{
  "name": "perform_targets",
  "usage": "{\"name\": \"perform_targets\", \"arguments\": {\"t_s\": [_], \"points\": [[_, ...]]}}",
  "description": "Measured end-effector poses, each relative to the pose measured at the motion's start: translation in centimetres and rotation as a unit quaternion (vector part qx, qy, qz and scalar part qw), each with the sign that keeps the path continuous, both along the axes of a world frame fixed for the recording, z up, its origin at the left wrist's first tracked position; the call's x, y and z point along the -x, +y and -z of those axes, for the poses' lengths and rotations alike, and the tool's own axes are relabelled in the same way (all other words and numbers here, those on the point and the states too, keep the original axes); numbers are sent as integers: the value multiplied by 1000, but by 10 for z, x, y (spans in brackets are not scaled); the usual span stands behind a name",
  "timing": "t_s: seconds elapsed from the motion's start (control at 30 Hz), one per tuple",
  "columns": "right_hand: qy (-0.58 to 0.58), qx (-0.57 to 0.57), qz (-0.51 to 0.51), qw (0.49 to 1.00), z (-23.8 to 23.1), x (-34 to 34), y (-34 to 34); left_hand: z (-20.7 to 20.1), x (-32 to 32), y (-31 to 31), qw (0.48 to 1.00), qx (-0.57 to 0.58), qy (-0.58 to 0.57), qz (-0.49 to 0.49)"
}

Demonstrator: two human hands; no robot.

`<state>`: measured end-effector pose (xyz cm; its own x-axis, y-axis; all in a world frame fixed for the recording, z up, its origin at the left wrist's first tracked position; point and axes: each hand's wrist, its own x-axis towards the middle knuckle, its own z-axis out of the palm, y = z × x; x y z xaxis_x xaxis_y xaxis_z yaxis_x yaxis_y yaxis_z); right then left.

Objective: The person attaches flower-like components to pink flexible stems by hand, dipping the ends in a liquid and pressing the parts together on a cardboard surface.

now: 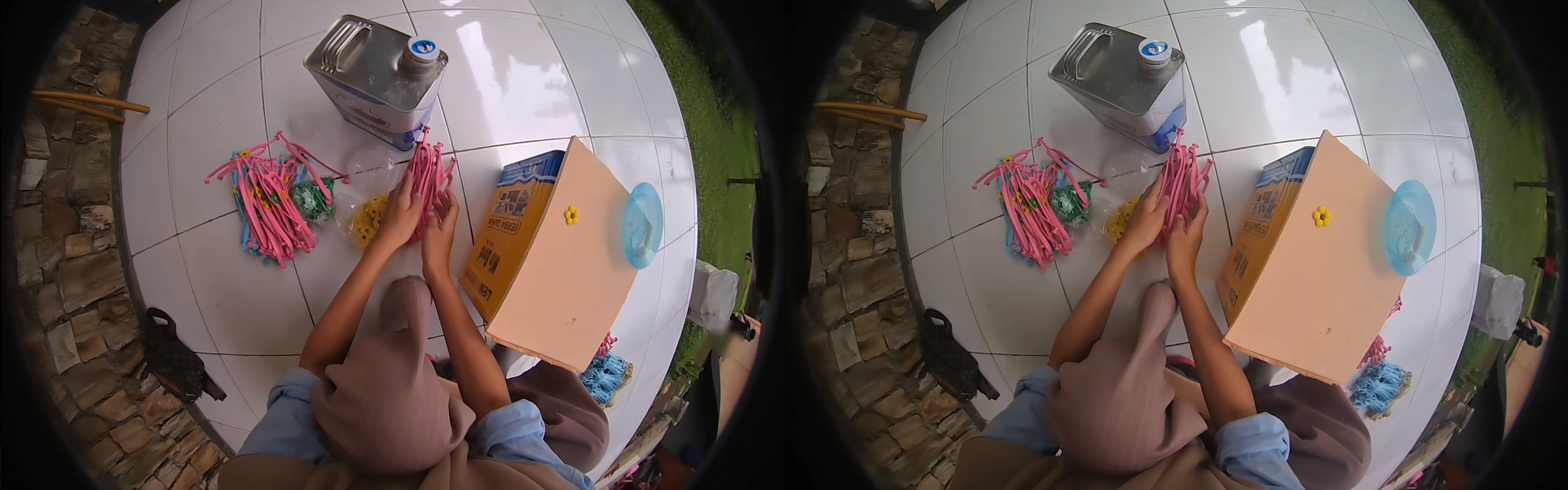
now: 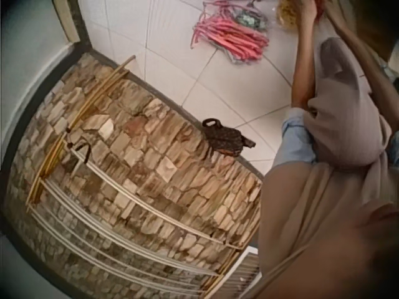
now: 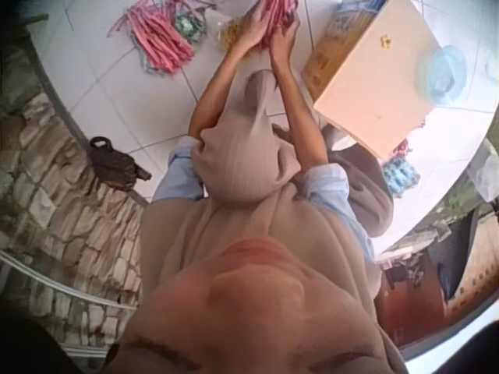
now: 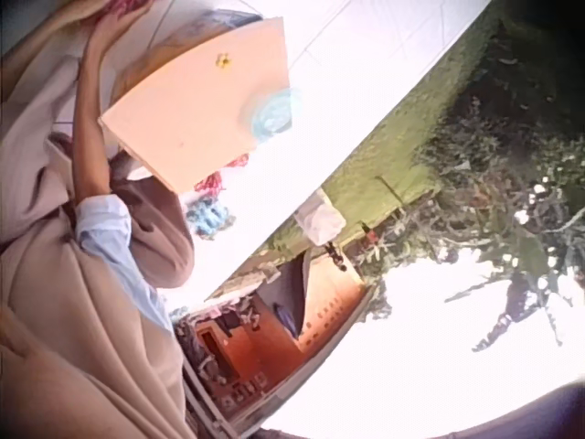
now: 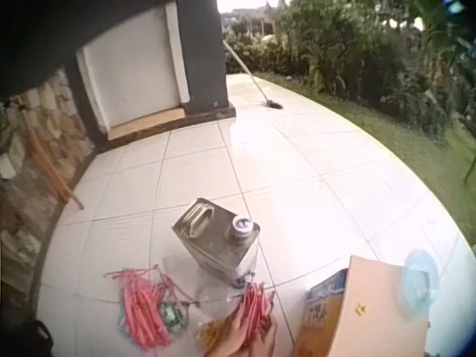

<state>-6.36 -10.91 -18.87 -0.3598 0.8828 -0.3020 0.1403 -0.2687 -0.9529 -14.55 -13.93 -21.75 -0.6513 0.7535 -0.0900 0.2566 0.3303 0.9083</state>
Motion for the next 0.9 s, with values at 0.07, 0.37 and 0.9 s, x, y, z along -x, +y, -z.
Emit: {"name": "perform_targets", "arguments": {"t_s": [0.07,0.37,0.9], "points": [[41,9,4,999,6,9,2,0,-1,2,999,26,37,5],[268,155,-11,951,-166,-30,-10,-211,-38,-7,959,-189,-212,-9],[-313,-184,78,928,-103,-469,126,-141,-404,132,920,-71,-195,333]]}}
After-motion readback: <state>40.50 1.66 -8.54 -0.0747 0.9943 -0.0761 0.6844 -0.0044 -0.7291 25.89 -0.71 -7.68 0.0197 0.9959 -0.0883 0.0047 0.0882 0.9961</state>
